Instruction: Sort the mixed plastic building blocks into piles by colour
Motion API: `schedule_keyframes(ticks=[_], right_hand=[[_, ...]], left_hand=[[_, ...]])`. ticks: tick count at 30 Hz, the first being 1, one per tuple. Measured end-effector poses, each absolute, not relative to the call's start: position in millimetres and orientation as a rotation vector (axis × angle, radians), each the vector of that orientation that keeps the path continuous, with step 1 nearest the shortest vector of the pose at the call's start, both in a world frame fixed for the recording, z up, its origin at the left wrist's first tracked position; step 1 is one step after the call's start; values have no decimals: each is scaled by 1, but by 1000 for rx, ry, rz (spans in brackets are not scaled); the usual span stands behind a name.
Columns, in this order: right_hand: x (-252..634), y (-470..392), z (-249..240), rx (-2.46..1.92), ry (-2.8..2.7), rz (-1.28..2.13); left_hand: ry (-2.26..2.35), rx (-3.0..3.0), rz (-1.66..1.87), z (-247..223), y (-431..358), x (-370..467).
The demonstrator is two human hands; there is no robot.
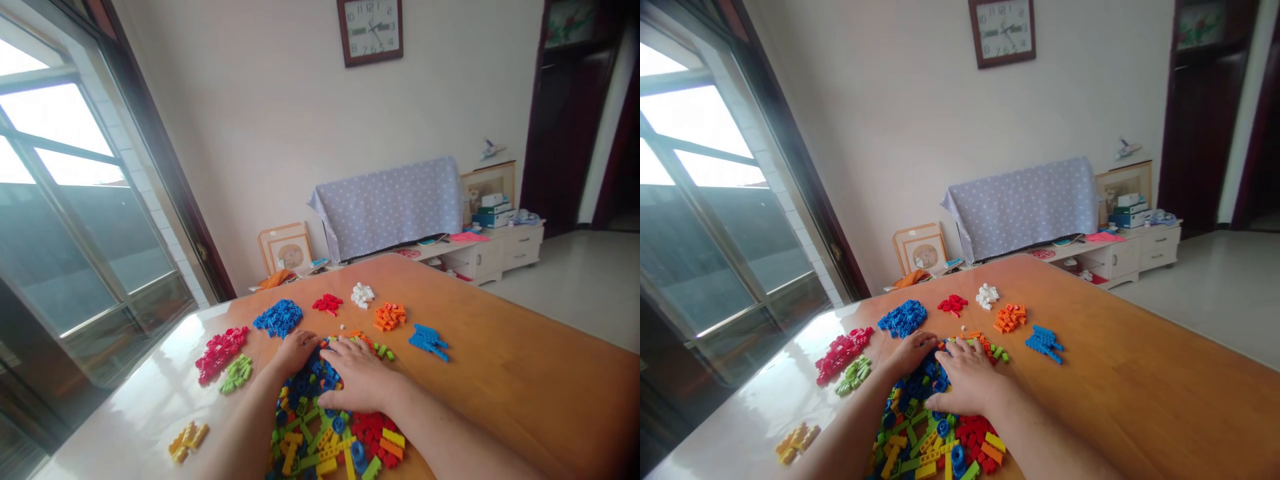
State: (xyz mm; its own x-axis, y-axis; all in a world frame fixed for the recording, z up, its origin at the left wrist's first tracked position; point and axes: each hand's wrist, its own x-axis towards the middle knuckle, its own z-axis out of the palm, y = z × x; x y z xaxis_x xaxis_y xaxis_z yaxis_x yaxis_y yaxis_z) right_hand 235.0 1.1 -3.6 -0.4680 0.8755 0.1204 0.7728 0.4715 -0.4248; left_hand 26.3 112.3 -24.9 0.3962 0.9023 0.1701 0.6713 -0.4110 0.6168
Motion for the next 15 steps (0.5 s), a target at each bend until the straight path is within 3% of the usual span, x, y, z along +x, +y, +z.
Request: schedule_keyframes(ticks=[5,15], right_hand=[[230,2,-9,-1423,-2445,634],[227,0,-14,-1420,-2436,518]], left_hand=[[1375,2169,630,-18,98,23],[1287,2052,595,-1,70,31]])
